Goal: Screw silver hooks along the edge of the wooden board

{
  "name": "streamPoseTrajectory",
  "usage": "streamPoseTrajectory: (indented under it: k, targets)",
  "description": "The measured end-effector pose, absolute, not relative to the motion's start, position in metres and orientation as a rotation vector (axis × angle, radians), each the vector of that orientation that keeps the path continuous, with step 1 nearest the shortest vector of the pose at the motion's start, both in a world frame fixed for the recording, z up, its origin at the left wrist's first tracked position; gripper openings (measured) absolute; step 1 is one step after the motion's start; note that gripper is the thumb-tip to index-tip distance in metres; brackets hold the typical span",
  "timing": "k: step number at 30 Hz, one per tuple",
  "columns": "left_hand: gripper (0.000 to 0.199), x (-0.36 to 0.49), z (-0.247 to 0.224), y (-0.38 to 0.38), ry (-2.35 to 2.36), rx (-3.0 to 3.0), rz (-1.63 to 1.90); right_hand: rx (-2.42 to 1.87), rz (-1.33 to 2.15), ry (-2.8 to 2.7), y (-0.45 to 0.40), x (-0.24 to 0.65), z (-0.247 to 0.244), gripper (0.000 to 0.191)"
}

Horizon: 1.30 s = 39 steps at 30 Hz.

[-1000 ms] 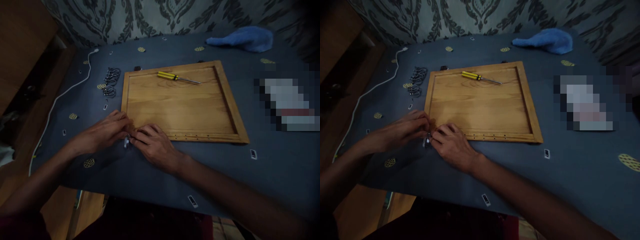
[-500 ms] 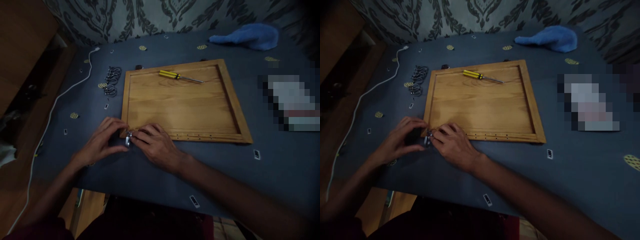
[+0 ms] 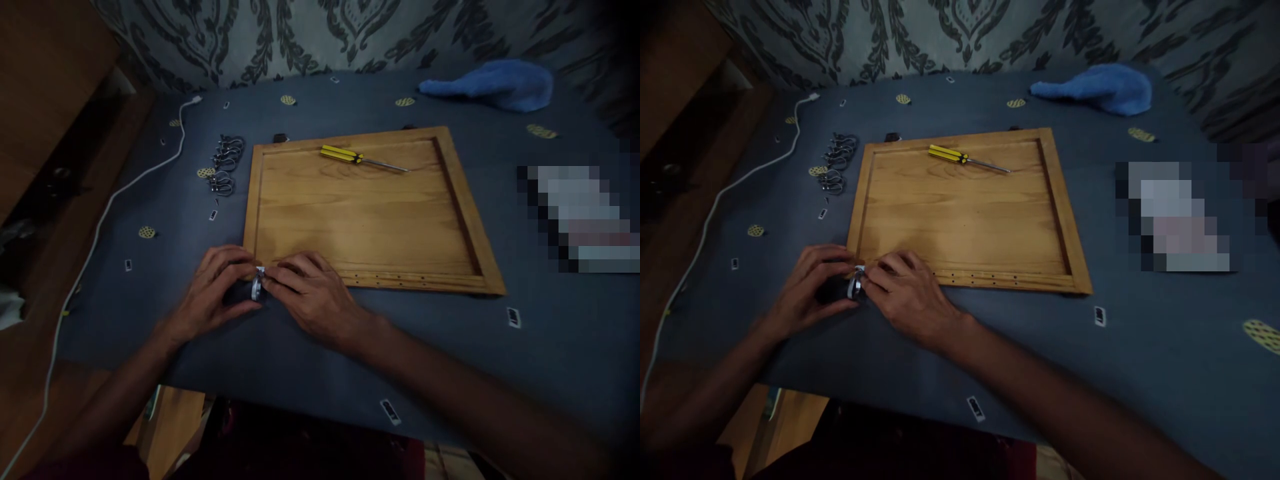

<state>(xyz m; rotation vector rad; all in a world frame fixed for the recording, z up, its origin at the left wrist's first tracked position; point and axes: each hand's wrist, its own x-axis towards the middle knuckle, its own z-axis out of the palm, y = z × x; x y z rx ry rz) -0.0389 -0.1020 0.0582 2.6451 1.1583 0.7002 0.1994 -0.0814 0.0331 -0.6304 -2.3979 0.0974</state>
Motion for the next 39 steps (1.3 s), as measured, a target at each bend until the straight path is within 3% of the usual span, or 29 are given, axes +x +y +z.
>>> streamPoseTrajectory:
  k: [13,18,21,39]
  targets:
    - [0.041,-0.0383,0.0569,-0.101,1.172,2.631,0.642,-0.626,0.127,-2.412,-0.0812,0.1996,0.0312,0.025]
    - [0.056,-0.0396,0.0544,-0.101,1.225,2.572,0.618,-0.631,0.133,-2.42,-0.0819,0.2,0.0316,0.02]
    - [0.06,-0.0399,0.0537,-0.1009,1.243,2.559,0.589,-0.65,0.093,-2.412,-0.0817,0.1996,0.0316,0.027]
    - [0.046,-0.0416,0.0505,-0.1002,1.261,2.466,0.602,-0.626,0.162,-2.398,-0.0817,0.201,0.0309,0.02]
